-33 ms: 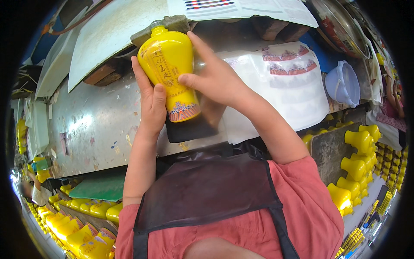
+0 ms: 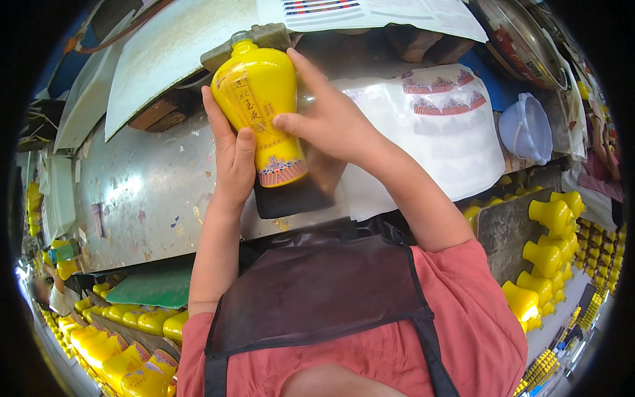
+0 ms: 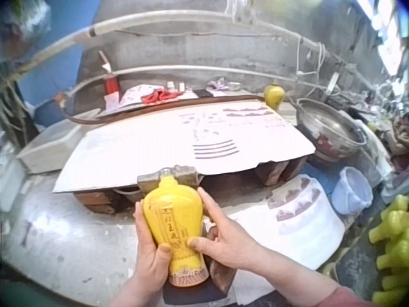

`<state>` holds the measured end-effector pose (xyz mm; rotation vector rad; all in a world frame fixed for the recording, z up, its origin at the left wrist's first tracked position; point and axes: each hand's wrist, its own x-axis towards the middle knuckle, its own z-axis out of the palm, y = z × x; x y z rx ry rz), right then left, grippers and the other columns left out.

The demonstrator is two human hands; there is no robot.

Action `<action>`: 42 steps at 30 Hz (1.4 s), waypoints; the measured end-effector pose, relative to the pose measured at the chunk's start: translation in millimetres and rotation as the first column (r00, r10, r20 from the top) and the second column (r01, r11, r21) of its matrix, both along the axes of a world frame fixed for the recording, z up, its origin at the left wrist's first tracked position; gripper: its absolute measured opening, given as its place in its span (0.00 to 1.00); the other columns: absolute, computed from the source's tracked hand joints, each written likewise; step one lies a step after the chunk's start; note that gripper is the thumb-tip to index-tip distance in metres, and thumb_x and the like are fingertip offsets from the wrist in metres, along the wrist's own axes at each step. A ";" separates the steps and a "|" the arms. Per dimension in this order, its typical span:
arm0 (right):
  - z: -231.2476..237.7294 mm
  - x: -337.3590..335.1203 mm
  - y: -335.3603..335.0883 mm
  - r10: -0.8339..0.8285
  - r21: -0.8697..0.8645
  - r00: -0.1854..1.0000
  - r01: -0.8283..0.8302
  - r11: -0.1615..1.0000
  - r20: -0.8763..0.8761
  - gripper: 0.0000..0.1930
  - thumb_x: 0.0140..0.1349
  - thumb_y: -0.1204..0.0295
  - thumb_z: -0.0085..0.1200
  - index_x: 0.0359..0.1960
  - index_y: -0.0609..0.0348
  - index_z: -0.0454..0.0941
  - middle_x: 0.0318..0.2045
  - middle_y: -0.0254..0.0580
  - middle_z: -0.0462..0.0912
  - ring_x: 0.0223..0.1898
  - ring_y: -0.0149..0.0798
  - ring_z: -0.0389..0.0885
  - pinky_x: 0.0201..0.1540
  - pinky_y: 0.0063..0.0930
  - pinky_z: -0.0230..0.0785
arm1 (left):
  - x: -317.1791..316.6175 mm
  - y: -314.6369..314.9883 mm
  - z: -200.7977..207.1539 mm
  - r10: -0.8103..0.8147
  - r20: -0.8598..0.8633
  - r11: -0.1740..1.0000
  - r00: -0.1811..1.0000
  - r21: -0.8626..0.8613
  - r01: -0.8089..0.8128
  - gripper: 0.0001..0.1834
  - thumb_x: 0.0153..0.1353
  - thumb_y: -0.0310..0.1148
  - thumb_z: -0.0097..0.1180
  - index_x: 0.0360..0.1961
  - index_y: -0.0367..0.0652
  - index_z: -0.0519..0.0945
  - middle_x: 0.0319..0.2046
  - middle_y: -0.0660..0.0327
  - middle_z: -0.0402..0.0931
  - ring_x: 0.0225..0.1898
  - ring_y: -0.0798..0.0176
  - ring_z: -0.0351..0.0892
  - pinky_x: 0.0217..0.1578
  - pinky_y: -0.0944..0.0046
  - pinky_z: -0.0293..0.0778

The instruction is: The person applies a sticker label to a yellow plastic bottle, smooths it with fingers, and uses a small abrasive tool to rub the label surface. They repeat this process on multiple bottles, placing finished ones on a nearby tray.

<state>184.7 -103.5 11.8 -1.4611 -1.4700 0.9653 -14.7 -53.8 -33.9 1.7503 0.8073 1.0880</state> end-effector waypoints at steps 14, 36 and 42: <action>-2.6 2.2 2.4 0.035 0.002 0.995 -0.035 0.999 -0.088 0.48 0.63 0.65 0.64 0.80 0.49 0.47 0.66 0.52 0.71 0.45 0.38 0.84 0.52 0.32 0.76 | -1.6 2.7 -3.2 0.006 -0.024 0.999 1.000 0.047 -0.004 0.49 0.73 0.50 0.50 0.80 0.40 0.36 0.78 0.41 0.39 0.79 0.40 0.40 0.77 0.49 0.40; -1.5 17.8 0.3 -0.029 -0.041 0.984 0.022 0.999 -0.176 0.32 0.69 0.63 0.59 0.73 0.54 0.66 0.66 0.53 0.75 0.65 0.44 0.76 0.66 0.35 0.68 | -1.7 1.3 -1.9 0.023 -0.036 1.000 0.999 0.005 -0.023 0.50 0.74 0.55 0.48 0.80 0.40 0.35 0.80 0.43 0.37 0.80 0.44 0.37 0.77 0.51 0.38; -8.4 12.0 -0.8 -0.030 -0.020 0.992 0.028 0.999 -0.123 0.40 0.62 0.62 0.66 0.75 0.52 0.62 0.68 0.55 0.73 0.70 0.48 0.71 0.69 0.36 0.64 | -1.5 1.1 -2.9 -0.001 0.020 1.000 1.000 -0.004 0.001 0.49 0.74 0.53 0.49 0.80 0.40 0.35 0.79 0.43 0.38 0.80 0.45 0.39 0.77 0.52 0.39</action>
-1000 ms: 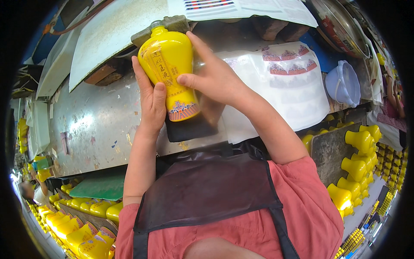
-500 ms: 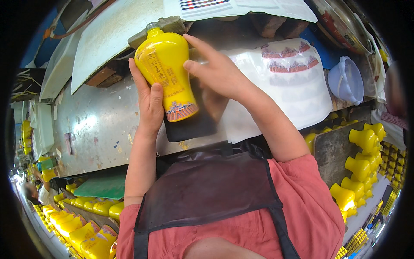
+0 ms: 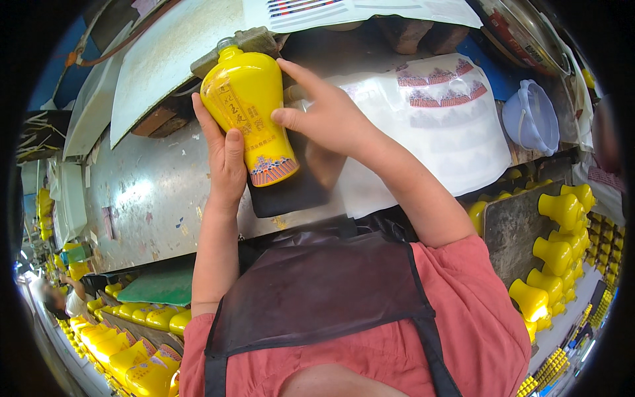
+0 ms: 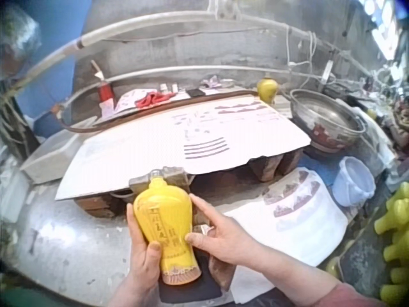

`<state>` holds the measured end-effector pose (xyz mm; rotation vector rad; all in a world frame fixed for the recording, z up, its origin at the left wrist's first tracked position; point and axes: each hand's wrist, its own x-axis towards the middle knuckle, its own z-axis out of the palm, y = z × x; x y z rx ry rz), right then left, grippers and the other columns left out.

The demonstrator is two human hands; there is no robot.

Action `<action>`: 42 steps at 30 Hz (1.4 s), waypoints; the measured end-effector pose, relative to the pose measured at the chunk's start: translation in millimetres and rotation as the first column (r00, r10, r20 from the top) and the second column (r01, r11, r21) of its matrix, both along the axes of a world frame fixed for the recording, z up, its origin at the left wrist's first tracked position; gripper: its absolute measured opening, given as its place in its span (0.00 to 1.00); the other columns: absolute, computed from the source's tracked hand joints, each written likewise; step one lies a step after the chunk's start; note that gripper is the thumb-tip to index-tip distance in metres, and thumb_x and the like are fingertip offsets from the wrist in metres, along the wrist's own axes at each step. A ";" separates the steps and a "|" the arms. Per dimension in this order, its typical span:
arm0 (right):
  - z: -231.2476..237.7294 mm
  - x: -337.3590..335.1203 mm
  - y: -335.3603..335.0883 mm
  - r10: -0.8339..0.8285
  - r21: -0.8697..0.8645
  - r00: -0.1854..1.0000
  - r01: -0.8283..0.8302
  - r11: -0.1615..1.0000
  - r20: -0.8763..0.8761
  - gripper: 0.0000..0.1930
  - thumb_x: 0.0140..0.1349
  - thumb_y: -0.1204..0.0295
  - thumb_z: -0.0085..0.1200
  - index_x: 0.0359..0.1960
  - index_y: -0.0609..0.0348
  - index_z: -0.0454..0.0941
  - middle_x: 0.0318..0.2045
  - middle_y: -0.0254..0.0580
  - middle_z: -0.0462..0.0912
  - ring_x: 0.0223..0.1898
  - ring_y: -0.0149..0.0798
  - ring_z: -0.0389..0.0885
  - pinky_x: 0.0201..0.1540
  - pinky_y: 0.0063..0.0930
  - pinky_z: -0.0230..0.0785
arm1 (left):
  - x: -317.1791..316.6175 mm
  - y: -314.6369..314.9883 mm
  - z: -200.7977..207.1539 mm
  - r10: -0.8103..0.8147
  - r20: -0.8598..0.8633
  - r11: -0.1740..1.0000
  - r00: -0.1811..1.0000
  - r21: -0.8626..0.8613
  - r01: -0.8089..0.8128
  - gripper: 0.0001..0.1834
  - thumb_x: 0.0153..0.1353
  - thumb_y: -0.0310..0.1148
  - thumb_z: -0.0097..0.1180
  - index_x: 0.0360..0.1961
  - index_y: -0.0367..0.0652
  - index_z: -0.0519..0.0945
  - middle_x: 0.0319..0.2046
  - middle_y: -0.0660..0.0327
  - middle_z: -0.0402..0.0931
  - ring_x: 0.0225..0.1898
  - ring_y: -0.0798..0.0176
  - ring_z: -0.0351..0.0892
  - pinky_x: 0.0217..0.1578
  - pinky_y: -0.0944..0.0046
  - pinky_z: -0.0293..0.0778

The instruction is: The person applies a sticker label to a yellow plastic bottle, smooths it with fingers, and uses a small abrasive tool to rub the label surface. They repeat this process on multiple bottles, placing finished ones on a nearby tray.

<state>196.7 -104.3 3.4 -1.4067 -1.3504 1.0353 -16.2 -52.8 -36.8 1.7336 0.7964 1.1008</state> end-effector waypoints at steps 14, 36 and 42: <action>-3.0 0.8 1.4 0.038 0.059 0.999 -0.037 0.998 -0.007 0.41 0.64 0.70 0.62 0.78 0.48 0.57 0.50 0.40 0.73 0.44 0.29 0.72 0.45 0.24 0.66 | -0.5 0.6 -0.5 0.004 -0.027 1.000 1.000 0.028 -0.004 0.49 0.75 0.55 0.47 0.80 0.38 0.36 0.79 0.43 0.39 0.80 0.44 0.40 0.76 0.51 0.39; 24.0 9.8 3.4 -0.211 -0.041 0.971 0.208 0.977 -0.112 0.18 0.78 0.56 0.49 0.56 0.52 0.85 0.18 0.22 0.66 0.20 0.15 0.64 0.23 0.13 0.58 | -2.0 0.4 29.5 -0.044 0.245 0.972 0.968 -0.213 0.098 0.44 0.75 0.62 0.41 0.79 0.44 0.48 0.76 0.53 0.54 0.76 0.54 0.55 0.74 0.53 0.51; 38.5 2.2 26.3 -0.225 0.322 0.974 0.204 0.924 0.028 0.15 0.75 0.62 0.54 0.54 0.56 0.85 0.21 0.22 0.70 0.21 0.16 0.65 0.25 0.13 0.58 | -0.1 8.8 21.8 0.015 0.115 0.998 0.993 -0.065 -0.008 0.52 0.60 0.42 0.68 0.77 0.36 0.50 0.71 0.47 0.54 0.71 0.50 0.59 0.71 0.51 0.59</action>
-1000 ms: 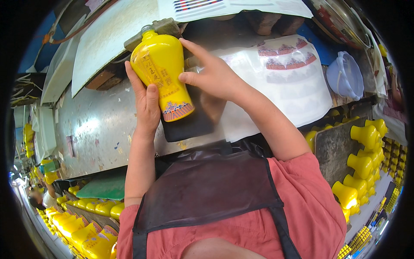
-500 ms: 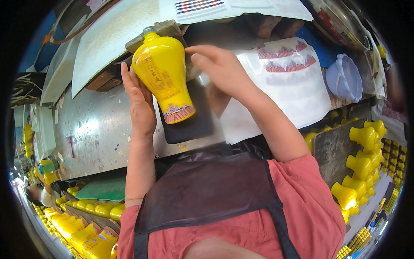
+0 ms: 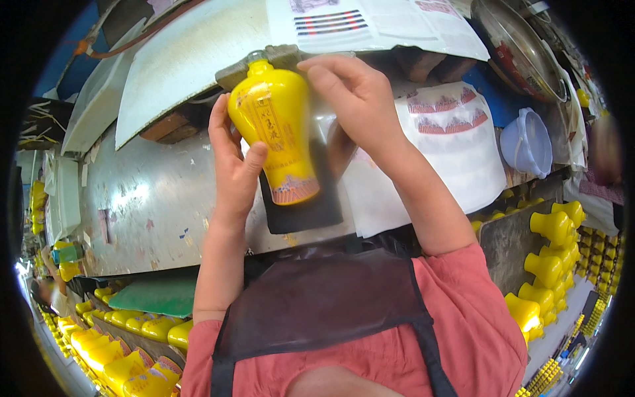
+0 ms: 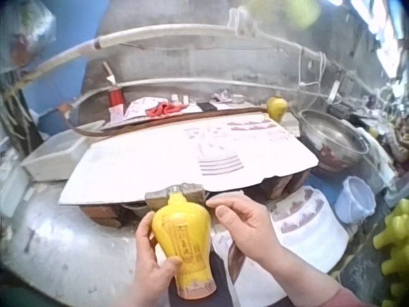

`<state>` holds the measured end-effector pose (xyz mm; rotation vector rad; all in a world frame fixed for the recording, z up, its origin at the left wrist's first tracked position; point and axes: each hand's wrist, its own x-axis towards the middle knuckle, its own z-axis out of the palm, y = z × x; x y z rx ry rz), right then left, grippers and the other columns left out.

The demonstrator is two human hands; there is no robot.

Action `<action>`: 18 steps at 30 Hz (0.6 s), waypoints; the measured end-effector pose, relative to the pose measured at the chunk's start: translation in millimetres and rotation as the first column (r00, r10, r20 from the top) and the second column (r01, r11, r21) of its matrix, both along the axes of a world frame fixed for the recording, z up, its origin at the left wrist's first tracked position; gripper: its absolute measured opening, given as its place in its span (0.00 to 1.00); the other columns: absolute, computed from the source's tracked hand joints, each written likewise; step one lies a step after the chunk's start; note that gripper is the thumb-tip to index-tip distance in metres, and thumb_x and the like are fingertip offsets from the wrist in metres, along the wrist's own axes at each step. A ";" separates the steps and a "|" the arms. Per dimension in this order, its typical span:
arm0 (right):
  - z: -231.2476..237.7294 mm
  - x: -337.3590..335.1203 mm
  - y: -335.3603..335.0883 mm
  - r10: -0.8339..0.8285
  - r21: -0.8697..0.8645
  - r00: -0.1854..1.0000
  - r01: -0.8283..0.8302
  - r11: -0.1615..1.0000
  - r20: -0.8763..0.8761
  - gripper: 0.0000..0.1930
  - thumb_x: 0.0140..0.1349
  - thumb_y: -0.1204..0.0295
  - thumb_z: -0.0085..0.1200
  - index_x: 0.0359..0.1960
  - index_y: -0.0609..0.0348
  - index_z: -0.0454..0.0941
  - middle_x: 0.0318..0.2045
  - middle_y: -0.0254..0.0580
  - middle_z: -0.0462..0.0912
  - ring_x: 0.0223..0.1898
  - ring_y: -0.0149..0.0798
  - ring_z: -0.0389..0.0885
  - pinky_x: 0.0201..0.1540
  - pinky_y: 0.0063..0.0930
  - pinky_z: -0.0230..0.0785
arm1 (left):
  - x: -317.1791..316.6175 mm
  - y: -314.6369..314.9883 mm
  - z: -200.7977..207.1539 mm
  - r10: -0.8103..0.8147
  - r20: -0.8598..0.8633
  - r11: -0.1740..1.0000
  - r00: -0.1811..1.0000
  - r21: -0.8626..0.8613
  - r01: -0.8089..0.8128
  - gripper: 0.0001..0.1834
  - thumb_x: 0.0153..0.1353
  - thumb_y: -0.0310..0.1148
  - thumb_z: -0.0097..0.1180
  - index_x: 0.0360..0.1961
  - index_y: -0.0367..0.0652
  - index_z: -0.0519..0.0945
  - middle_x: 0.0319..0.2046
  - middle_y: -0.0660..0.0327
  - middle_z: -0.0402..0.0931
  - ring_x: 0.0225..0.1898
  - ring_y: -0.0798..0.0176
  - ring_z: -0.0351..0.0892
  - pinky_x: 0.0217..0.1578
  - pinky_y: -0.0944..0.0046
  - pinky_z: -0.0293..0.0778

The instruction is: The person applies a sticker label to a yellow plastic bottle, smooths it with fingers, and uses a small abrasive tool to rub the label surface. They repeat this process on multiple bottles, placing finished ones on a nearby tray.

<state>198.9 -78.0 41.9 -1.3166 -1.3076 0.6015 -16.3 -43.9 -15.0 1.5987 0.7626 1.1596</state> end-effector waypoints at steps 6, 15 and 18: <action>25.7 -5.9 14.8 0.089 -0.078 0.963 -0.072 0.994 0.255 0.16 0.62 0.64 0.63 0.48 0.60 0.86 0.40 0.47 0.85 0.43 0.44 0.84 0.49 0.33 0.75 | 9.1 4.2 -1.8 0.158 -0.187 0.978 0.970 0.164 -0.127 0.56 0.52 0.47 0.73 0.75 0.36 0.53 0.70 0.42 0.55 0.72 0.39 0.56 0.72 0.45 0.54; 26.0 -13.1 49.2 0.132 -0.248 0.922 -0.040 0.968 0.363 0.23 0.53 0.56 0.70 0.41 0.61 0.80 0.28 0.37 0.80 0.25 0.30 0.77 0.29 0.30 0.73 | 10.7 4.5 -4.2 0.220 -0.256 0.943 0.941 0.304 -0.137 0.55 0.54 0.53 0.69 0.73 0.36 0.54 0.70 0.41 0.55 0.72 0.37 0.54 0.71 0.42 0.54; 27.2 -9.5 53.6 0.166 -0.266 0.929 -0.078 0.961 0.329 0.19 0.57 0.59 0.68 0.39 0.61 0.80 0.27 0.38 0.81 0.24 0.29 0.77 0.27 0.29 0.71 | 11.4 4.0 -3.8 0.213 -0.263 0.948 0.941 0.290 -0.134 0.56 0.54 0.54 0.69 0.74 0.36 0.54 0.70 0.41 0.55 0.73 0.37 0.53 0.72 0.42 0.53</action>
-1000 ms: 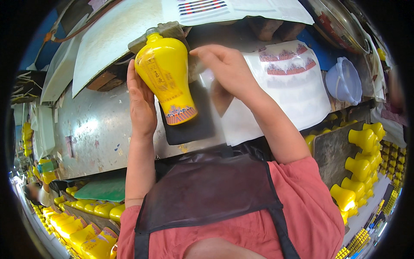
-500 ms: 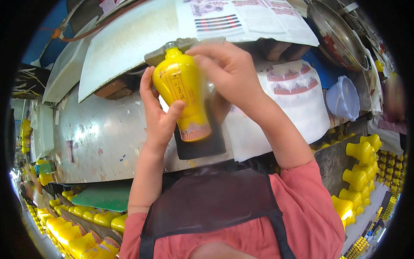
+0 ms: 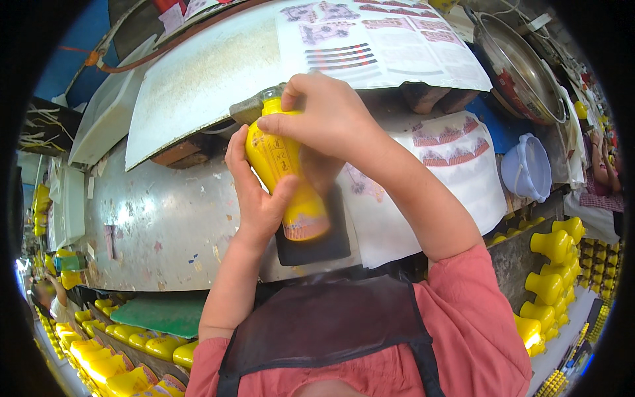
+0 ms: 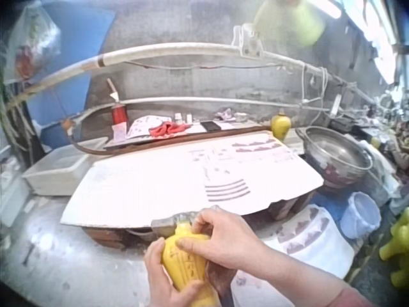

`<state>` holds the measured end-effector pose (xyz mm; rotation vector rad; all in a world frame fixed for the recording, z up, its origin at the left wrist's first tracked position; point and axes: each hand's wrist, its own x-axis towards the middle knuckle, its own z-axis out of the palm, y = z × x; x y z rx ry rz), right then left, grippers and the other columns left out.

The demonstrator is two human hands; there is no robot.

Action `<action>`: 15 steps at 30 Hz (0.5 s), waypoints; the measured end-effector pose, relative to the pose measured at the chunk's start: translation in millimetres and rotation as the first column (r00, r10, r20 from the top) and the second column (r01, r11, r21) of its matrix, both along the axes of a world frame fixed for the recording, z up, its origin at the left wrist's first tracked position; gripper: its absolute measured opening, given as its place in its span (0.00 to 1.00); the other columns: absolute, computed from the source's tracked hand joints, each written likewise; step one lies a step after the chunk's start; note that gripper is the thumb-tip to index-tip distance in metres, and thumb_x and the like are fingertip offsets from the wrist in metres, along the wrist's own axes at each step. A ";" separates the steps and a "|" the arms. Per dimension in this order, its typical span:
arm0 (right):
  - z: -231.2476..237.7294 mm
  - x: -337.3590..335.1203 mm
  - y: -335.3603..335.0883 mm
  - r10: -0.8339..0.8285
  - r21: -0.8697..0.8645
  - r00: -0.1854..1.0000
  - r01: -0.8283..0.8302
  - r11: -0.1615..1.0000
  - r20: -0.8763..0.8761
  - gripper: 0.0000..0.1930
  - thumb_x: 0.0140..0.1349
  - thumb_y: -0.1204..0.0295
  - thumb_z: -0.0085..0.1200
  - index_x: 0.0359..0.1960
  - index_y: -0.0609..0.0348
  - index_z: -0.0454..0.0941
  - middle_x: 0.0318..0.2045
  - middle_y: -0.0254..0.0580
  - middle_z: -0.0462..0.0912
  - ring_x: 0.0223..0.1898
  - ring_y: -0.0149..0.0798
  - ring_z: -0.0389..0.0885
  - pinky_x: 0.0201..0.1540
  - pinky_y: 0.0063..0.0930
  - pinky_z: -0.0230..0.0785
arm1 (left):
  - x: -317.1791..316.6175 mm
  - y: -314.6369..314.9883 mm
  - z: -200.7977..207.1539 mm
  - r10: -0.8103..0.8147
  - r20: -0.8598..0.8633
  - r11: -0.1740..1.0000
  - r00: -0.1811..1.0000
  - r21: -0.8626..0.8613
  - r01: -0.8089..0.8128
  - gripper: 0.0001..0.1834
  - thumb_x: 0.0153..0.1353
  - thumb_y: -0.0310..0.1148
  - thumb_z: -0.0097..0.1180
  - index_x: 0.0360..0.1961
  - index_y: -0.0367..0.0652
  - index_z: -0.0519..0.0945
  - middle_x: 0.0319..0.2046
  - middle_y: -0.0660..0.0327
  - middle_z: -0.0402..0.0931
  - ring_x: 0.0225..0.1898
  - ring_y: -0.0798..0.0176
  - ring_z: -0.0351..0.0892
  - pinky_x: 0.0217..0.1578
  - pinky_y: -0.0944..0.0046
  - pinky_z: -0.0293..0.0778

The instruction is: The person applies a sticker label to a yellow plastic bottle, smooths it with fingers, and uses a small abrasive tool to rub the label surface. They repeat this process on multiple bottles, placing finished ones on a nearby tray.

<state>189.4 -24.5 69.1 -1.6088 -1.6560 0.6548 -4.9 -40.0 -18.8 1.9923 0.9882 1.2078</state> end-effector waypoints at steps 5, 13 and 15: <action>0.4 5.1 -14.0 0.037 0.199 0.997 -0.024 0.980 -0.061 0.12 0.62 0.65 0.64 0.45 0.55 0.86 0.34 0.43 0.85 0.35 0.39 0.83 0.37 0.32 0.75 | -4.9 0.0 6.3 -0.001 -0.031 0.999 1.000 0.034 0.002 0.54 0.55 0.52 0.68 0.74 0.36 0.55 0.71 0.42 0.55 0.73 0.37 0.53 0.72 0.42 0.52; -27.7 -3.9 -41.6 0.089 0.443 0.961 -0.202 0.874 0.263 0.21 0.58 0.66 0.67 0.55 0.39 0.86 0.30 0.45 0.78 0.26 0.44 0.79 0.30 0.36 0.76 | -7.4 7.9 19.8 0.024 -0.233 0.979 0.972 0.204 0.025 0.38 0.56 0.43 0.64 0.67 0.44 0.69 0.68 0.44 0.60 0.69 0.37 0.58 0.69 0.42 0.56; -30.5 -1.2 -38.0 0.105 0.447 0.967 -0.201 0.872 0.231 0.22 0.58 0.65 0.67 0.56 0.38 0.85 0.31 0.45 0.77 0.27 0.46 0.79 0.30 0.37 0.77 | -4.8 7.6 20.7 0.039 -0.230 0.975 0.972 0.222 0.014 0.38 0.55 0.43 0.64 0.67 0.43 0.69 0.67 0.45 0.61 0.69 0.37 0.59 0.69 0.41 0.58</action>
